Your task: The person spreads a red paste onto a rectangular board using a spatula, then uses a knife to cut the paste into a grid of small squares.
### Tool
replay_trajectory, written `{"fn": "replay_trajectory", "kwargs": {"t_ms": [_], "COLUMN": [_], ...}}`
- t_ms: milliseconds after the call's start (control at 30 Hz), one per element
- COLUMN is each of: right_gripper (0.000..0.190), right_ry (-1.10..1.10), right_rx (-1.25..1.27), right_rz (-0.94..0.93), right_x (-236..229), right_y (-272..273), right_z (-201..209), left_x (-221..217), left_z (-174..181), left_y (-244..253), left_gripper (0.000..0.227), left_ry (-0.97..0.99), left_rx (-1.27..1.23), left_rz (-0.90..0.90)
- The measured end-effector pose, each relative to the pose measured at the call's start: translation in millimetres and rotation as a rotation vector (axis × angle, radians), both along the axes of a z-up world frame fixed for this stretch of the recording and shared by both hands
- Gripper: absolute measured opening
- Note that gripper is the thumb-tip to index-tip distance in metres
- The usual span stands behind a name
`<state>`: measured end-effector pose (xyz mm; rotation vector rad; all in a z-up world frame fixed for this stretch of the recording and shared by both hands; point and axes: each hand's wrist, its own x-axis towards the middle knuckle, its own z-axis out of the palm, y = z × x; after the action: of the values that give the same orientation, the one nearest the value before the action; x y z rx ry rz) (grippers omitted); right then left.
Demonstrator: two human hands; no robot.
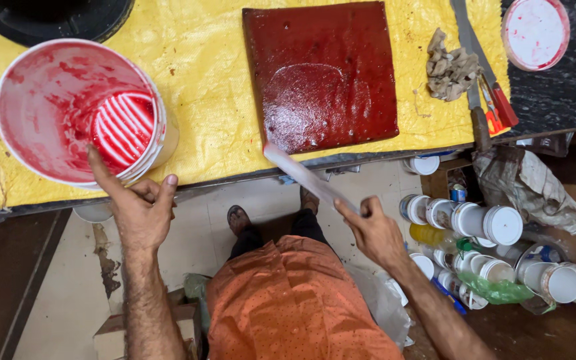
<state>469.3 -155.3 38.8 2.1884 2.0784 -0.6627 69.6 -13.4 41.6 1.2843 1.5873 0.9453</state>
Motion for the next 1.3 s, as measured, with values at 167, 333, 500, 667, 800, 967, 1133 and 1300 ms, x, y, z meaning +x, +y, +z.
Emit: {"fn": "replay_trajectory", "kwargs": {"t_ms": [167,333,500,667,800,967,1133,1300], "right_gripper": [0.049,0.039,0.041,0.047,0.049,0.04,0.039,0.039], "right_ry": [0.205,0.016,-0.018,0.048,0.002,0.212,0.056,0.141], "right_rx": [0.371,0.506,0.339,0.147,0.03,0.143,0.391,0.323], "right_rz": [-0.133,-0.456,-0.428,-0.324,-0.214,-0.308,-0.592,-0.573], "right_x": [45,90,35,-64,-100,-46,49,29], "right_y": [5,120,176,194,193,147,123,136], "right_z": [-7,-14,-16,3,5,-13,-17,-26], "left_x": [-1,1,2,3,1,0,-3,-1], "left_z": [-8,-9,-3,-1,0,-2,2,2], "left_y": [-2,1,1,1,2,2,4,3], "left_gripper": [0.114,0.114,0.114,0.112,0.113,0.114,0.118,0.118], "left_ry": [-0.04,-0.026,-0.011,-0.008,0.015,0.018,0.054,0.042], "left_rx": [0.043,0.032,0.027,0.015,-0.029,-0.044,-0.075,-0.099], "left_rz": [-0.011,0.014,0.023,0.032,0.027,0.031,-0.003,0.011]}}
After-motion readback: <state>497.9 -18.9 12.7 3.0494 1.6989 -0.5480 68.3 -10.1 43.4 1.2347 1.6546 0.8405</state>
